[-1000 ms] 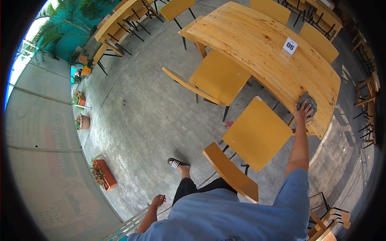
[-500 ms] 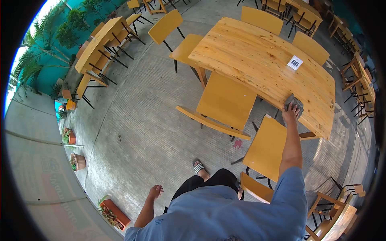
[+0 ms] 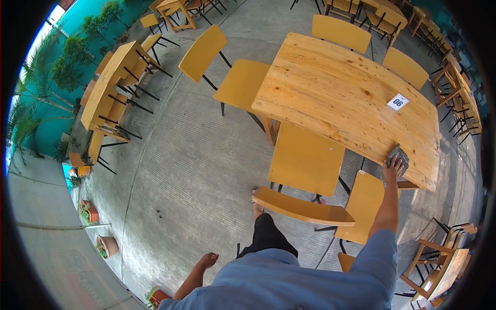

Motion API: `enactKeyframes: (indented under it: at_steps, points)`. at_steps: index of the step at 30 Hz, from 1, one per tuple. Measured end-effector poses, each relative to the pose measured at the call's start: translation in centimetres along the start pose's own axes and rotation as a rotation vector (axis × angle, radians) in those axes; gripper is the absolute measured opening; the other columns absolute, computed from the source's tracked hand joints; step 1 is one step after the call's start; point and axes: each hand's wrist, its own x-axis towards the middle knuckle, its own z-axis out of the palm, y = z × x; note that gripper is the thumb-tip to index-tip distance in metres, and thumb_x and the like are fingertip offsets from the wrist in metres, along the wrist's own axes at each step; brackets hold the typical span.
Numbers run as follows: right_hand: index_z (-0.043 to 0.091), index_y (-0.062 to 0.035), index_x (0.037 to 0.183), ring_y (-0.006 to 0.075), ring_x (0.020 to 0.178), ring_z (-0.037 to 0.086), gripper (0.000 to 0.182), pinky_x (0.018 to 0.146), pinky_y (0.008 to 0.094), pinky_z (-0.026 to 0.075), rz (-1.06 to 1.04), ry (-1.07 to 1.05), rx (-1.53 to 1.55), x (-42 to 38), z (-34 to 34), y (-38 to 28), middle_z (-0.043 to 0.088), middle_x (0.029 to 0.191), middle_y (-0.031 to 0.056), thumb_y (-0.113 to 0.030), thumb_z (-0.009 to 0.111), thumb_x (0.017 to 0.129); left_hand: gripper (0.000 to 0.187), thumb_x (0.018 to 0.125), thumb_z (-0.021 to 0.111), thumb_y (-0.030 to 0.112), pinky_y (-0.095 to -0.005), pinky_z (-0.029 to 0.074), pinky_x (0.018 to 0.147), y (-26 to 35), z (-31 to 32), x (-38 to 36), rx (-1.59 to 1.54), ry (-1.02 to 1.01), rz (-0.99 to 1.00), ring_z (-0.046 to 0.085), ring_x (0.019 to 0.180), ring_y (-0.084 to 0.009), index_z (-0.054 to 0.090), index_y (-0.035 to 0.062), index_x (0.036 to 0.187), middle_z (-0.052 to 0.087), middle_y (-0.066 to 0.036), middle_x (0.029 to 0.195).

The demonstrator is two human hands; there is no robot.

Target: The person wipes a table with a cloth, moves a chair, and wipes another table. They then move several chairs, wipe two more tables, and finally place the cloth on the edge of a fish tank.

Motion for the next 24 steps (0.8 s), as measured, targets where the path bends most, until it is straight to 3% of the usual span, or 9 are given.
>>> enactKeyframes:
  at_steps: [4, 9, 15, 16, 17, 18, 20, 23, 24]
  points:
    - [0.008, -0.0239, 0.160, 0.0425, 0.151, -0.001, 0.076, 0.121, 0.0524, 0.007, 0.127, -0.001, 0.137, -0.4, -0.2, -6.3, 0.000, 0.165, 0.0155, -0.062, 0.030, 0.098, 0.050, 0.097, 0.050, 0.047, -0.0431, 0.051, 0.093, 4.9, -7.9, 1.4, 0.059, -0.090, 0.078, 0.066, 0.107, -0.0360, 0.065, 0.0035, 0.118, 0.071, -0.018, 0.110]
    - [0.015, -0.0107, 0.158, 0.0461, 0.149, 0.008, 0.081, 0.121, 0.0538, 0.008, 0.319, 0.150, 0.064, -6.1, -2.9, -26.2, 0.013, 0.163, 0.0214, -0.063, 0.030, 0.098, 0.042, 0.100, 0.052, 0.038, -0.0371, 0.054, 0.085, 10.0, -19.4, 5.3, -0.266, 0.127, 0.139, 0.071, 0.094, -0.0238, 0.065, -0.0007, 0.111, 0.073, -0.014, 0.098]
    - [0.015, -0.0085, 0.158, 0.0391, 0.152, 0.000, 0.076, 0.123, 0.0479, 0.000, -0.814, 0.066, 0.046, -25.5, -6.1, -53.4, 0.006, 0.164, 0.0188, -0.043, 0.046, 0.098, 0.047, 0.098, 0.051, 0.042, -0.0411, 0.053, 0.085, 11.5, -27.4, 12.6, -0.105, 0.103, 0.110, 0.071, 0.095, -0.0304, 0.066, -0.0013, 0.108, 0.073, -0.017, 0.099]
    - [0.016, -0.0078, 0.158, 0.0381, 0.152, 0.000, 0.074, 0.123, 0.0498, 0.004, -1.039, -0.128, 0.080, -27.2, -6.3, -57.2, 0.005, 0.165, 0.0183, -0.045, 0.042, 0.100, 0.050, 0.097, 0.051, 0.044, -0.0426, 0.053, 0.087, 11.9, -28.7, 13.2, 0.093, 0.042, 0.130, 0.070, 0.097, -0.0338, 0.067, -0.0013, 0.109, 0.073, -0.018, 0.100]
    - [0.025, -0.0036, 0.154, 0.0382, 0.151, 0.010, 0.075, 0.122, 0.0481, 0.014, -1.127, -0.670, 0.385, -29.1, -10.8, -59.1, 0.017, 0.162, 0.0219, -0.053, 0.039, 0.100, 0.051, 0.096, 0.051, 0.045, -0.0436, 0.052, 0.090, 12.4, -29.7, 14.0, 0.150, 0.052, 0.185, 0.068, 0.101, -0.0359, 0.067, -0.0004, 0.111, 0.072, -0.019, 0.100]
    - [0.025, -0.0036, 0.154, 0.0382, 0.151, 0.010, 0.075, 0.122, 0.0481, 0.014, -1.114, -0.654, 0.395, -30.5, -11.5, -61.3, 0.017, 0.162, 0.0219, -0.053, 0.039, 0.100, 0.052, 0.096, 0.051, 0.046, -0.0445, 0.051, 0.092, 12.9, -30.6, 14.7, 0.208, 0.058, 0.238, 0.066, 0.104, -0.0379, 0.067, 0.0006, 0.113, 0.072, -0.021, 0.101]
    - [0.045, 0.0065, 0.141, 0.0370, 0.141, 0.037, 0.087, 0.114, 0.0408, 0.031, -0.941, -1.007, 0.941, -32.9, -11.9, -64.3, 0.045, 0.145, 0.0274, -0.067, 0.042, 0.095, 0.051, 0.096, 0.051, 0.046, -0.0440, 0.051, 0.091, 14.7, -33.1, 15.8, 0.151, 0.026, 0.281, 0.068, 0.101, -0.0364, 0.067, 0.0013, 0.113, 0.072, -0.019, 0.100]
    - [0.046, 0.0075, 0.139, 0.0350, 0.130, 0.049, 0.087, 0.104, 0.0400, 0.040, -0.772, -0.783, 1.211, -33.7, -11.5, -64.8, 0.054, 0.135, 0.0275, -0.068, 0.041, 0.095, 0.050, 0.096, 0.050, 0.046, -0.0424, 0.052, 0.087, 15.8, -36.4, 18.2, 0.101, 0.000, 0.339, 0.070, 0.094, -0.0329, 0.068, 0.0008, 0.108, 0.073, -0.017, 0.095]
    - [0.047, 0.0064, 0.137, 0.0327, 0.122, 0.054, 0.083, 0.100, 0.0389, 0.043, -0.710, -0.523, 1.170, -33.2, -10.8, -64.0, 0.059, 0.126, 0.0257, -0.065, 0.044, 0.096, 0.049, 0.096, 0.049, 0.045, -0.0419, 0.053, 0.086, 16.1, -38.1, 19.2, 0.134, -0.008, 0.347, 0.071, 0.091, -0.0313, 0.068, 0.0008, 0.105, 0.073, -0.017, 0.093]
